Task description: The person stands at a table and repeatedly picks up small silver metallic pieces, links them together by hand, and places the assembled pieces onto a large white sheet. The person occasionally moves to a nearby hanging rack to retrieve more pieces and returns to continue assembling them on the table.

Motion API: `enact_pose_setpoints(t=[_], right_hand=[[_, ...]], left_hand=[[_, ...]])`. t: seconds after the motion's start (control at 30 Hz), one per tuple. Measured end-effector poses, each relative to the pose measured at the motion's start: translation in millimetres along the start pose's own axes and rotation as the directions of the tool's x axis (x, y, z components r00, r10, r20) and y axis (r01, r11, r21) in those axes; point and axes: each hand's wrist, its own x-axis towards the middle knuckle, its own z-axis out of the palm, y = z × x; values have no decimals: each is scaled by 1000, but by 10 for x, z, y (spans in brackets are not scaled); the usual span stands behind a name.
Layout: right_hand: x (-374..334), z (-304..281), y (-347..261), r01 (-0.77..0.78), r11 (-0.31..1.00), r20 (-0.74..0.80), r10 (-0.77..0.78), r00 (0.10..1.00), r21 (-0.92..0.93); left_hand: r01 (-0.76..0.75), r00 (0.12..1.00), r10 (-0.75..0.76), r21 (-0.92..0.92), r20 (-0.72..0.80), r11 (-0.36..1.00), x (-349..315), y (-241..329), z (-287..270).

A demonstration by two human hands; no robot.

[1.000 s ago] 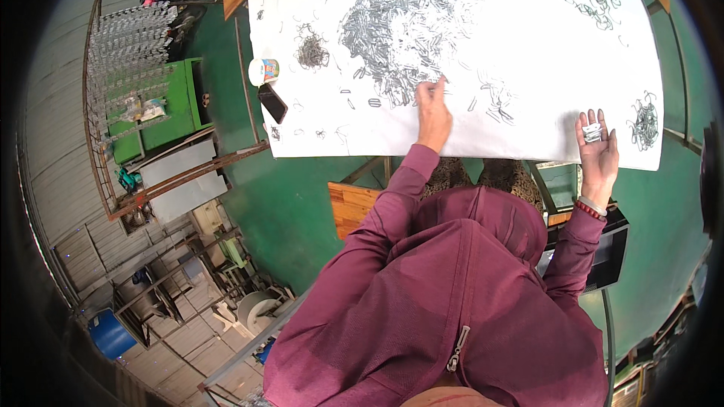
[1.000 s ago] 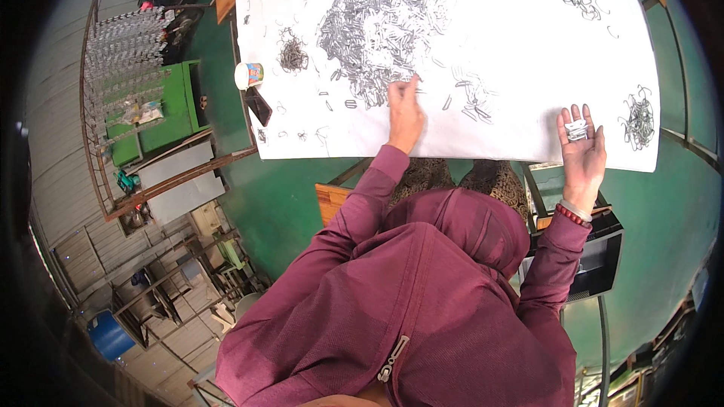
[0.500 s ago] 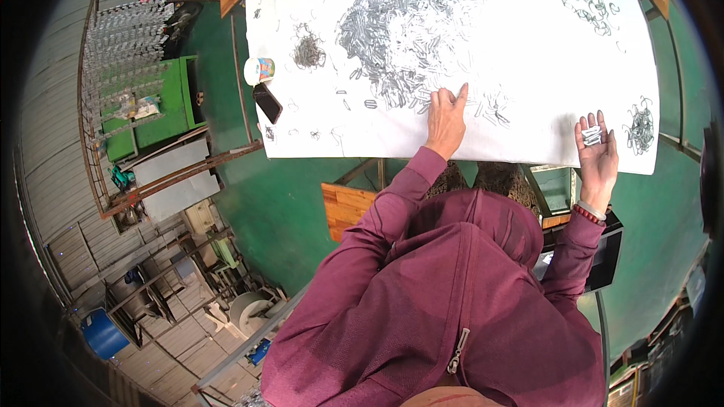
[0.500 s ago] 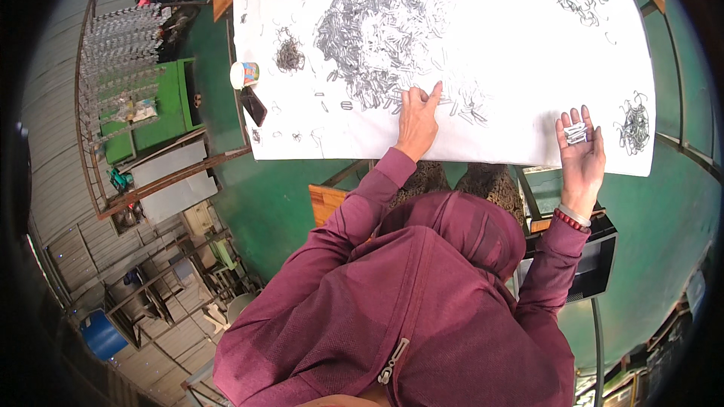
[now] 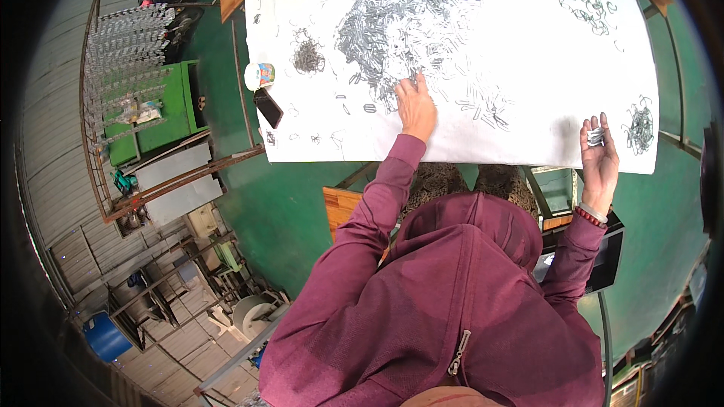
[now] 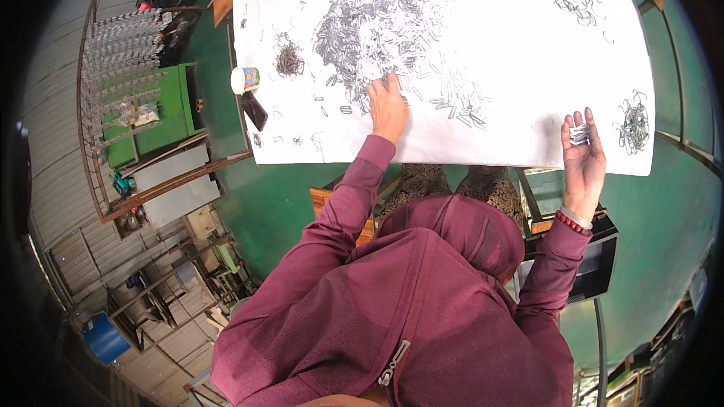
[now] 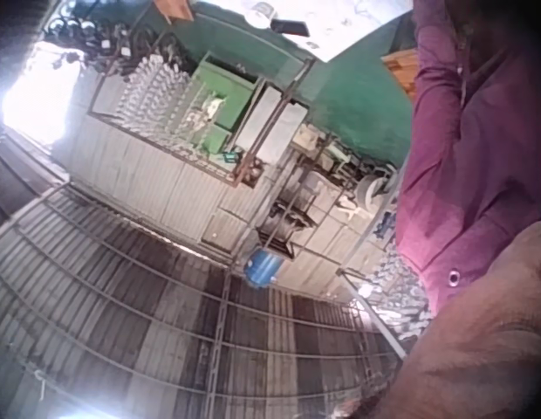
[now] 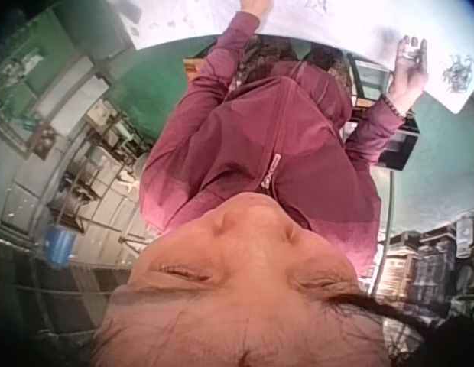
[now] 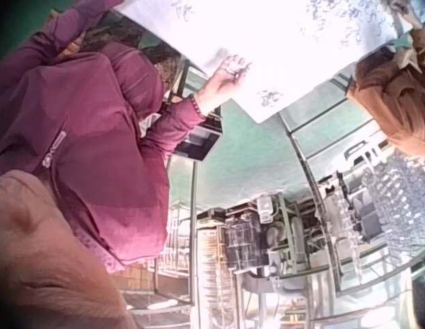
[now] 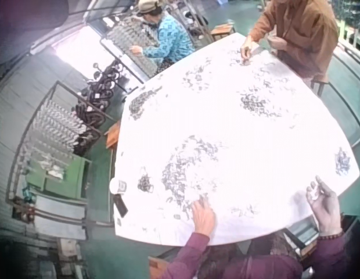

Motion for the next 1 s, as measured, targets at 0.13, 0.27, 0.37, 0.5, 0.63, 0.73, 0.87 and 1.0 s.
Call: enact_pose_setpoints(t=[0.13,0.27,0.37,0.5,0.63,0.73,0.87,1.0], right_hand=[[-18,54,47,18,996,-16,-19,1000,-90],[-39,94,72,19,992,20,-16,1000,-123],[-71,122,48,4,993,47,2,999,-119],[-89,131,35,-5,996,53,10,999,-92],[-112,132,58,-5,998,48,8,999,-57],[-119,96,61,-11,999,47,13,999,-42],[-151,107,46,0,999,56,2,998,-51],[-139,58,40,1,999,21,0,1000,-44]], left_hand=[[-100,989,106,-56,107,993,-118,308,-23],[-202,975,220,-260,42,944,-329,606,-59],[-255,966,259,-274,-20,927,-319,622,-151],[-174,984,151,-322,-96,931,43,386,-6],[-235,972,219,-247,-91,940,136,463,8],[-344,936,349,-320,-44,883,-40,582,-17],[-294,956,279,-292,-94,910,44,507,-113],[-185,976,134,-332,-172,925,436,430,-167]])
